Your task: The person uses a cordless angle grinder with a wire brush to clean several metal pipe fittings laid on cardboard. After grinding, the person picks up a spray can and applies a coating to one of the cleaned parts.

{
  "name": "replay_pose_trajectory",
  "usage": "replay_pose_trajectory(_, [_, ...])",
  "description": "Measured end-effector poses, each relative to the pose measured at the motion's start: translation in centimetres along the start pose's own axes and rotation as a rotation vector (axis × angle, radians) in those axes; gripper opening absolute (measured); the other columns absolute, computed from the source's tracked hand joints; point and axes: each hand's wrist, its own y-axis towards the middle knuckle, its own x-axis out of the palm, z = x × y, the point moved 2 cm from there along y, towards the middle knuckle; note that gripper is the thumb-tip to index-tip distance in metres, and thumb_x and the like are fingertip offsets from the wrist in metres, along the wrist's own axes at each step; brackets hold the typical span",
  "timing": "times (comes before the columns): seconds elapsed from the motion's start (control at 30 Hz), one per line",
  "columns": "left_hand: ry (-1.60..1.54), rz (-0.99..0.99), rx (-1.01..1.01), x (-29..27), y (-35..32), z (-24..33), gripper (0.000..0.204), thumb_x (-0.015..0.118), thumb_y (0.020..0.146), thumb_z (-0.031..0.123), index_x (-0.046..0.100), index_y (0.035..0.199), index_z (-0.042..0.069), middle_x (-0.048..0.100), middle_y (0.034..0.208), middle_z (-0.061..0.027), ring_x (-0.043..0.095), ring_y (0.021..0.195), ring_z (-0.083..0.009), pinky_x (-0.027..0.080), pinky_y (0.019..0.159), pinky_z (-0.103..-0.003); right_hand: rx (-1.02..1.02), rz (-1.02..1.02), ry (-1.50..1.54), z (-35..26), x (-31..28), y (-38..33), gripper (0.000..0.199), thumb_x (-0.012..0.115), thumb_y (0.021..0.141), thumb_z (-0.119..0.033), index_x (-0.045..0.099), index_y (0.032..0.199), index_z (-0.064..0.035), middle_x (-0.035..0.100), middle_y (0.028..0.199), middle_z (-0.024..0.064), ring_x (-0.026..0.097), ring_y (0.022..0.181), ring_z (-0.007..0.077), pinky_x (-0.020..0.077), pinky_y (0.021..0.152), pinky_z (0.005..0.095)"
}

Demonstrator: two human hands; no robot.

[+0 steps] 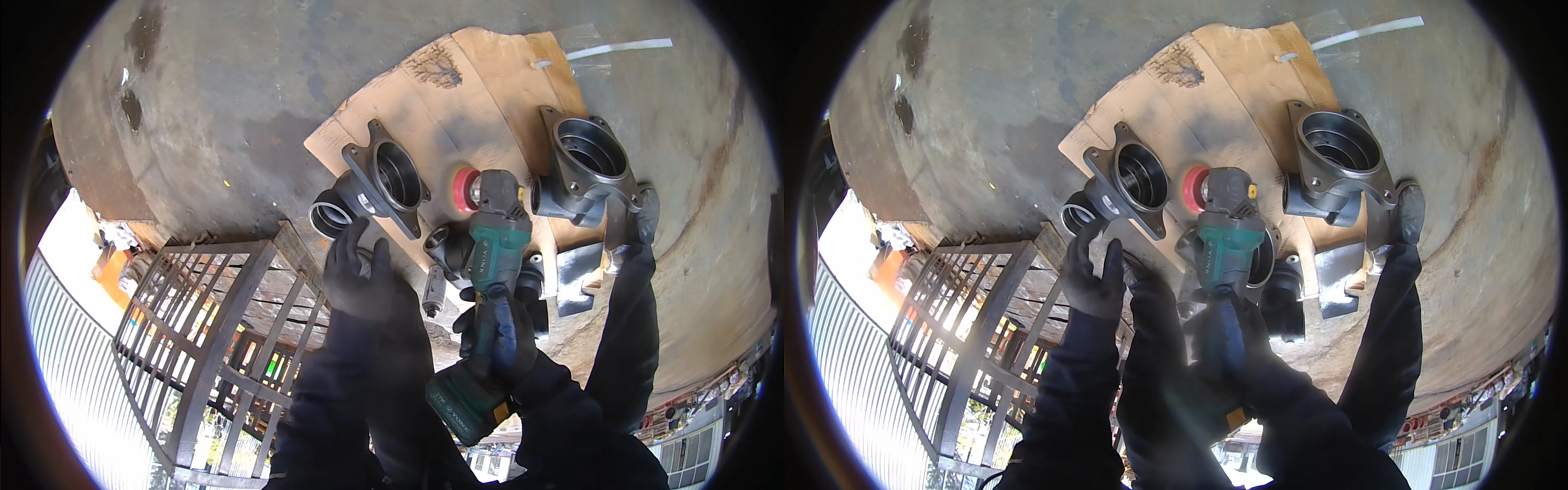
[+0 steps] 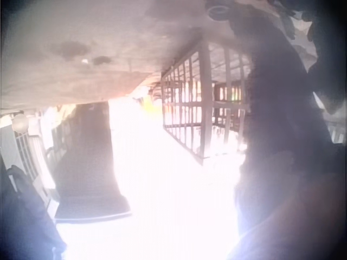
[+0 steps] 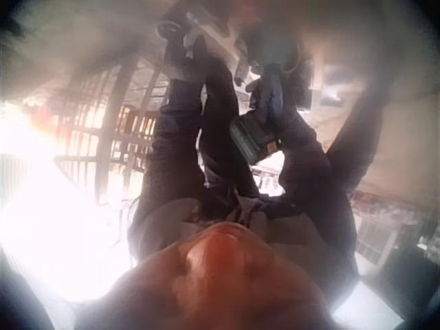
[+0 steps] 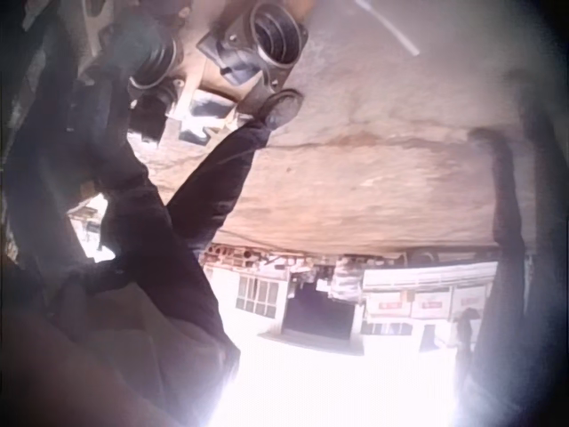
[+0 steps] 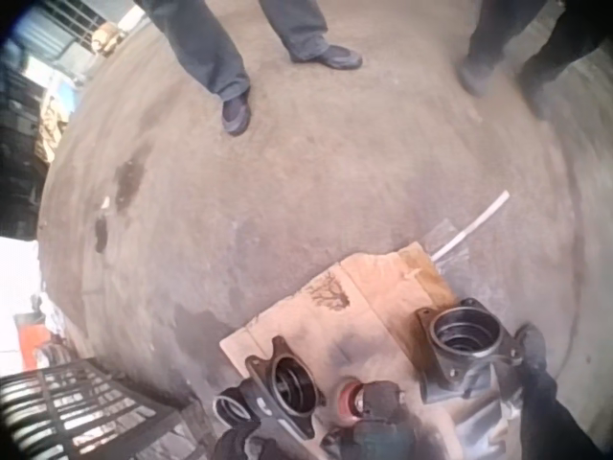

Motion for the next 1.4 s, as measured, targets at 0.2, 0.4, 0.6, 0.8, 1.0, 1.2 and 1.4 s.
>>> replay_pose_trajectory(0.2, [0.849, -0.341, 0.776, 2.9, 7.6, -1.4, 0.04, 0.067, 0.092, 0.017, 0.071, 0.13, 0.004, 0.066, 0.143, -0.0169, 0.052, 0.148, -0.0396, 0.032, 0.129, -0.06, -0.02, 0.042, 0.007, -0.9, -1.3, -3.3, 0.053, 0.045, 0.115, -0.046, 0.056, 0.141, -0.0008, 0.075, 0.095, 0.0146, 0.07, 0.069, 0.0208, 0.0579, 0.06, 0.034])
replay_pose_trajectory(0.4, [1.128, -0.635, 0.788, 6.8, 11.2, -4.0, 0.028, 0.066, 0.092, 0.02, 0.082, 0.113, 0.01, 0.074, 0.132, -0.0133, 0.053, 0.148, -0.0329, 0.02, 0.135, -0.062, -0.139, 0.014, -0.184, -1.5, -2.3, -4.3, 0.05, 0.044, 0.116, -0.041, 0.054, 0.141, 0.0015, 0.075, 0.095, 0.0141, 0.07, 0.066, 0.0196, 0.0571, 0.06, 0.032])
replay_pose_trajectory(0.6, [1.133, -0.594, 0.555, 2.1, 14.6, -3.7, 0.023, 0.07, 0.092, 0.023, 0.084, 0.11, 0.017, 0.077, 0.124, -0.0068, 0.049, 0.151, -0.0233, 0.008, 0.136, -0.064, -0.094, -0.024, -0.112, -1.7, -2.1, -5.8, 0.054, 0.042, 0.117, -0.045, 0.051, 0.142, 0.0011, 0.073, 0.098, 0.0164, 0.069, 0.067, 0.0202, 0.0564, 0.059, 0.0323])
replay_pose_trajectory(0.8, [1.074, -0.672, 0.427, 0.0, 18.3, -4.3, 0.047, 0.078, 0.085, 0.028, 0.075, 0.13, 0.016, 0.069, 0.142, -0.011, 0.046, 0.153, -0.0318, 0.009, 0.135, -0.064, -0.113, 0.027, -0.347, -3.0, -0.2, -5.5, 0.054, 0.046, 0.115, -0.048, 0.056, 0.138, -0.0002, 0.073, 0.093, 0.0138, 0.068, 0.066, 0.0194, 0.0567, 0.06, 0.0339])
replay_pose_trajectory(1.0, [0.737, -0.23, 0.506, -3.8, 8.8, 1.2, 0.071, 0.083, 0.078, 0.022, 0.063, 0.146, 0.01, 0.058, 0.154, -0.0133, 0.045, 0.152, -0.0402, 0.028, 0.129, -0.061, 0.015, -0.021, -0.2, -6.2, 1.6, -4.1, 0.054, 0.053, 0.112, -0.056, 0.061, 0.13, -0.0053, 0.075, 0.092, 0.0159, 0.068, 0.066, 0.0202, 0.0576, 0.059, 0.0358])
replay_pose_trajectory(1.2, [-1.116, -0.783, -1.141, 3.9, -4.5, 5.0, 0.051, 0.06, 0.11, 0.049, 0.061, 0.145, 0.011, 0.068, 0.133, -0.0084, 0.069, 0.118, -0.0266, 0.058, 0.097, -0.046, -0.257, -0.182, -0.596, -7.2, 2.3, -0.1, 0.054, 0.053, 0.11, -0.063, 0.062, 0.122, -0.0106, 0.071, 0.091, 0.013, 0.068, 0.068, 0.0219, 0.0594, 0.062, 0.0388])
replay_pose_trajectory(1.4, [-1.315, -0.915, -1.195, 10.4, -2.1, 4.5, 0.042, 0.06, 0.111, 0.05, 0.063, 0.133, 0.014, 0.07, 0.113, -0.0072, 0.069, 0.1, -0.0219, 0.06, 0.085, -0.041, -0.277, -0.279, -0.989, -7.1, 3.0, 1.7, 0.046, 0.059, 0.107, -0.051, 0.061, 0.126, -0.0091, 0.071, 0.094, 0.0093, 0.069, 0.072, 0.0205, 0.0587, 0.065, 0.0383])
